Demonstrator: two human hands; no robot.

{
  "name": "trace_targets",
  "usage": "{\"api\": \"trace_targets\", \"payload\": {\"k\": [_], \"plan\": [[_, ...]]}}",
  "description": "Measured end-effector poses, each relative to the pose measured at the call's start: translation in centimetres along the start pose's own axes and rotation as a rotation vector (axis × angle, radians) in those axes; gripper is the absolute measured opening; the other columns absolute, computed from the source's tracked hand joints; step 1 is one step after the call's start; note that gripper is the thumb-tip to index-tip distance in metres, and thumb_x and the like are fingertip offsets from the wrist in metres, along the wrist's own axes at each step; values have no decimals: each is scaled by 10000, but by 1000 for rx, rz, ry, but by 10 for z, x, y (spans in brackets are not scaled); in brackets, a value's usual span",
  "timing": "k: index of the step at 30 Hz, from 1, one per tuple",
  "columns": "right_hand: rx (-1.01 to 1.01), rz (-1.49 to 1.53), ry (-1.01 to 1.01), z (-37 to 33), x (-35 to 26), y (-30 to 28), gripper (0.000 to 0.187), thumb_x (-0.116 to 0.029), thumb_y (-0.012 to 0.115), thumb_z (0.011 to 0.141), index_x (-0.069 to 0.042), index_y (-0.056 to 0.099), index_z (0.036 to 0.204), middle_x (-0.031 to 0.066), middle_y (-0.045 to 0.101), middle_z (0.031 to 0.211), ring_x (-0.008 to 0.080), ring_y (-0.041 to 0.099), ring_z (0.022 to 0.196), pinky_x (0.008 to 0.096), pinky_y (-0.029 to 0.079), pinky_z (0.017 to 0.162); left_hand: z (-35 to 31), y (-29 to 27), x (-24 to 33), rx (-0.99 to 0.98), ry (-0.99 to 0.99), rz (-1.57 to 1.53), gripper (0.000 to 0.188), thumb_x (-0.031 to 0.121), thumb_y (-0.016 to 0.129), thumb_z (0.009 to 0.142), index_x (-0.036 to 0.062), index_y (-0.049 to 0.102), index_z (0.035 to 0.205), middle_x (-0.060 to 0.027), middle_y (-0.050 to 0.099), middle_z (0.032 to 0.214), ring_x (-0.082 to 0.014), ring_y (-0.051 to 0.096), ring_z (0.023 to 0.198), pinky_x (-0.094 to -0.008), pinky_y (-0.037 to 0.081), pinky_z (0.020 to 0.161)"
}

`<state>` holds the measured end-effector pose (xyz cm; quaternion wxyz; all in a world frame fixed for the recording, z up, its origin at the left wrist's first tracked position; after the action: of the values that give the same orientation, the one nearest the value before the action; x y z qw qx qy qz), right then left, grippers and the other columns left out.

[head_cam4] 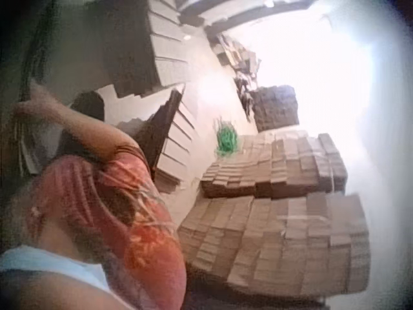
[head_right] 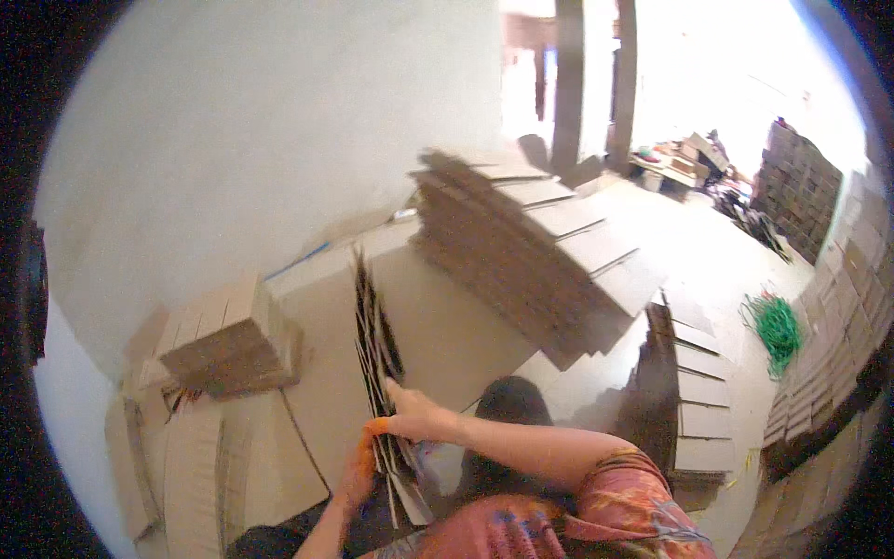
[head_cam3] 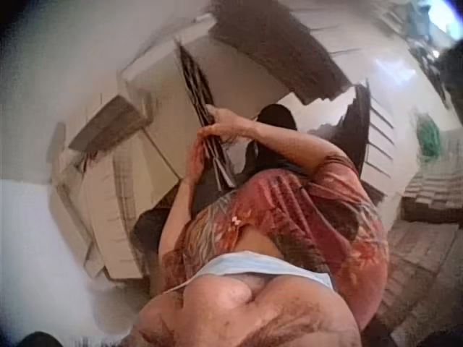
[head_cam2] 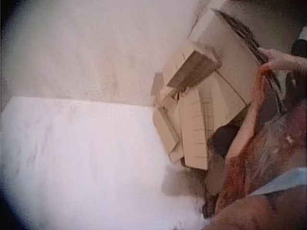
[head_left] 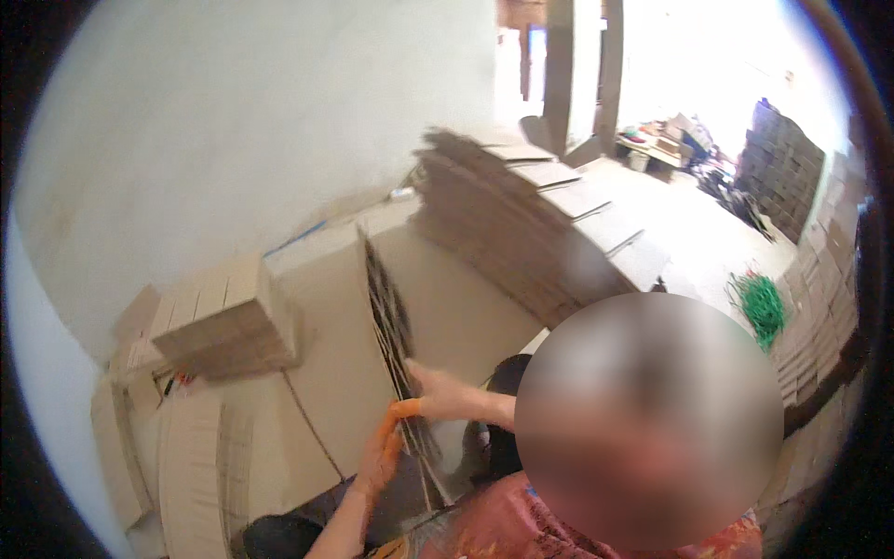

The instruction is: The person sits on the floor and repeatedly folds flat cardboard sheets into multi-compartment dividers. They pick up a sheet, fold along pre-scored lines to form a grid of cells, and place the finished divider onto a growing stack.

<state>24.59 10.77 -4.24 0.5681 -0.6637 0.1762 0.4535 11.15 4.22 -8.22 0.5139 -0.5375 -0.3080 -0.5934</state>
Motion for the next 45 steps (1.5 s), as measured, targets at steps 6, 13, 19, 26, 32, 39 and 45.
{"api": "trace_targets", "payload": {"k": [6,13,19,26,32,39,45], "plan": [[32,281,113,-12,6,-41,548,-103,578,764,22,404,1268,223,576,1120,304,546,1033,364,449,830,-3,-26,-44,82,-66,577,497,346,452,937,14,452,1306,-184,457,1336,-340,379,1274,-429,261,1067],[136,143,-121,-17,-5,-51,588,-1,539,752,-6,385,1319,274,595,1028,307,587,989,360,475,794,-6,-63,-94,359,-44,1032,362,206,533,869,3,549,1169,-178,552,1211,-371,461,1180,-469,324,1012],[119,-4,-204,-71,-129,-137,651,78,487,724,17,339,1355,285,600,1018,363,628,879,364,495,766,-8,-63,-89,352,12,1070,325,216,605,831,-20,604,1054,-192,563,1165,-370,455,1170,-471,308,1010],[768,-977,-570,-108,-203,-253,572,29,472,800,0,329,1353,241,433,1235,360,450,1158,418,408,972,-6,-60,-74,361,-11,952,301,220,605,825,-34,619,987,-195,560,1161,-378,458,1153,-477,315,997],[597,-1062,-99,-35,-57,-318,588,55,492,775,-48,367,1340,227,479,1170,377,482,1115,443,416,939,-7,-60,-87,334,-54,967,354,190,618,815,-24,588,1096,-204,522,1239,-388,418,1204,-475,279,1040],[374,-979,184,-21,14,-305,501,21,486,777,-63,454,1269,191,505,1192,368,481,1138,451,397,958,-17,-65,-83,334,-27,980,372,193,639,800,0,583,1114,-204,515,1247,-402,429,1185,-472,307,1018],[309,-1050,382,-35,-16,-305,427,-52,499,806,14,477,1228,208,466,1287,376,415,1223,492,328,1032,-15,-60,-65,300,78,1011,334,185,645,787,13,610,1072,-152,565,1193,-328,502,1130,-455,345,982]]}}
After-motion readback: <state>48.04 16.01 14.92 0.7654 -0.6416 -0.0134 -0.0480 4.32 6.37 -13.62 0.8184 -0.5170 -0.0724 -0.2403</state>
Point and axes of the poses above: each hand's wrist, its own z-axis towards the middle knuckle, its own y-axis out of the palm, x = y × z, the point moved 7 cm from there along z, towards the middle knuckle
